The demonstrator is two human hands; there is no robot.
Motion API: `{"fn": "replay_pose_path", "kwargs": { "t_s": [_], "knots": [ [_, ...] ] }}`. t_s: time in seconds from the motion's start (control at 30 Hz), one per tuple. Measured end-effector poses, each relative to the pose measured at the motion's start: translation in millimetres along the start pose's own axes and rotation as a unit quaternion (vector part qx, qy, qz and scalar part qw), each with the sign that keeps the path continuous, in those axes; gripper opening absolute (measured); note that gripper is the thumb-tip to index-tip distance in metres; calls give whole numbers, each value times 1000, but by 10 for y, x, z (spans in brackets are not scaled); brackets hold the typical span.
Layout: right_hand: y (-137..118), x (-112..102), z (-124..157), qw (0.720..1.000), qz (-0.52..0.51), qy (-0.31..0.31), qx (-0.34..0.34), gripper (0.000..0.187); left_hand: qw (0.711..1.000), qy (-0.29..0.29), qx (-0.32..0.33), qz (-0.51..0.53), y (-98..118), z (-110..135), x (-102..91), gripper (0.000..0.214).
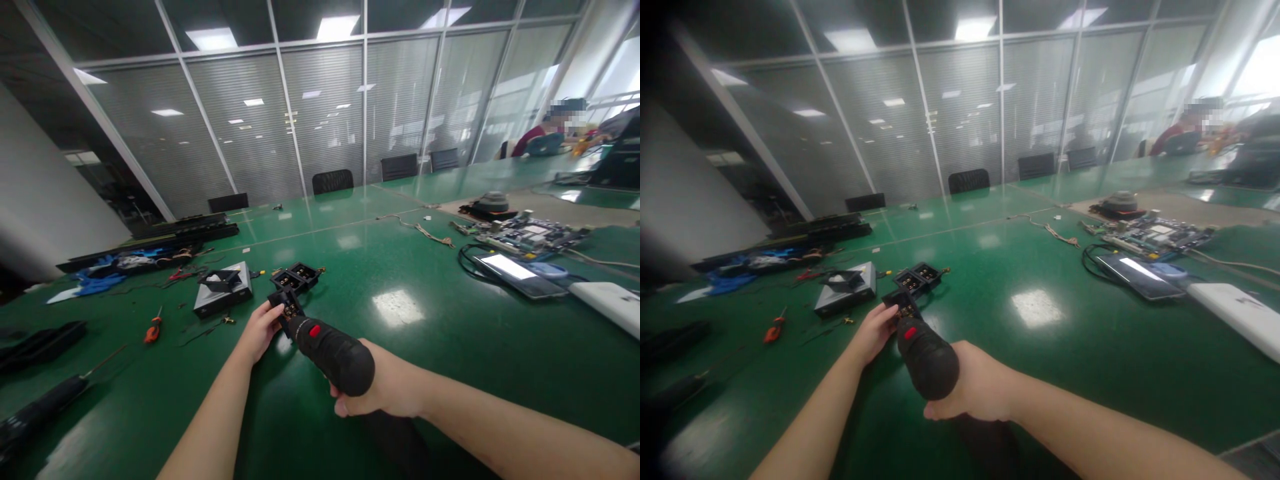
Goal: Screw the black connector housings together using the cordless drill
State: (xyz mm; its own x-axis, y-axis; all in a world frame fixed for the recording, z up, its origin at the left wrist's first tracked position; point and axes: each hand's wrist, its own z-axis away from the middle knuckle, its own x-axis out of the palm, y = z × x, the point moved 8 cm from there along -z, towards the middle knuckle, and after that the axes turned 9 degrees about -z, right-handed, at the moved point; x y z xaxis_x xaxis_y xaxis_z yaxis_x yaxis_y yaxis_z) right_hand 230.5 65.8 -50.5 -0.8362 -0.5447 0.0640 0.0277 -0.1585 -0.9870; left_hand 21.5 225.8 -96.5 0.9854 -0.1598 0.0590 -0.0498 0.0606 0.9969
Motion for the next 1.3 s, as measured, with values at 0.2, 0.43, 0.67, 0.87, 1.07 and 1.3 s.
{"fn": "replay_pose_path", "kwargs": {
  "t_s": [0.2, 0.43, 0.67, 0.87, 1.07, 1.3],
  "knots": [
    [8, -1, -16, 1000, -17, 0, -21, 32, 1000, -4, 5, 1, -12, -9, -14, 49],
    [135, 28, -42, 997, -69, -30, -5, 36, 1000, -4, 6, 3, -9, -1, -1, 51],
    [194, 89, -21, 978, -178, -86, 68, 58, 1000, -1, 5, 3, 10, 19, 9, 49],
    [218, 96, -74, 962, -251, -98, 44, 85, 1000, 3, 5, -2, 20, 27, 3, 49],
    [229, 72, -73, 966, -242, -67, 54, 68, 1000, 5, 6, -12, 20, 14, -16, 49],
    [221, 81, -63, 968, -235, -65, 59, 57, 1000, -1, 3, -3, -25, -25, -42, 46]
  ]
}}
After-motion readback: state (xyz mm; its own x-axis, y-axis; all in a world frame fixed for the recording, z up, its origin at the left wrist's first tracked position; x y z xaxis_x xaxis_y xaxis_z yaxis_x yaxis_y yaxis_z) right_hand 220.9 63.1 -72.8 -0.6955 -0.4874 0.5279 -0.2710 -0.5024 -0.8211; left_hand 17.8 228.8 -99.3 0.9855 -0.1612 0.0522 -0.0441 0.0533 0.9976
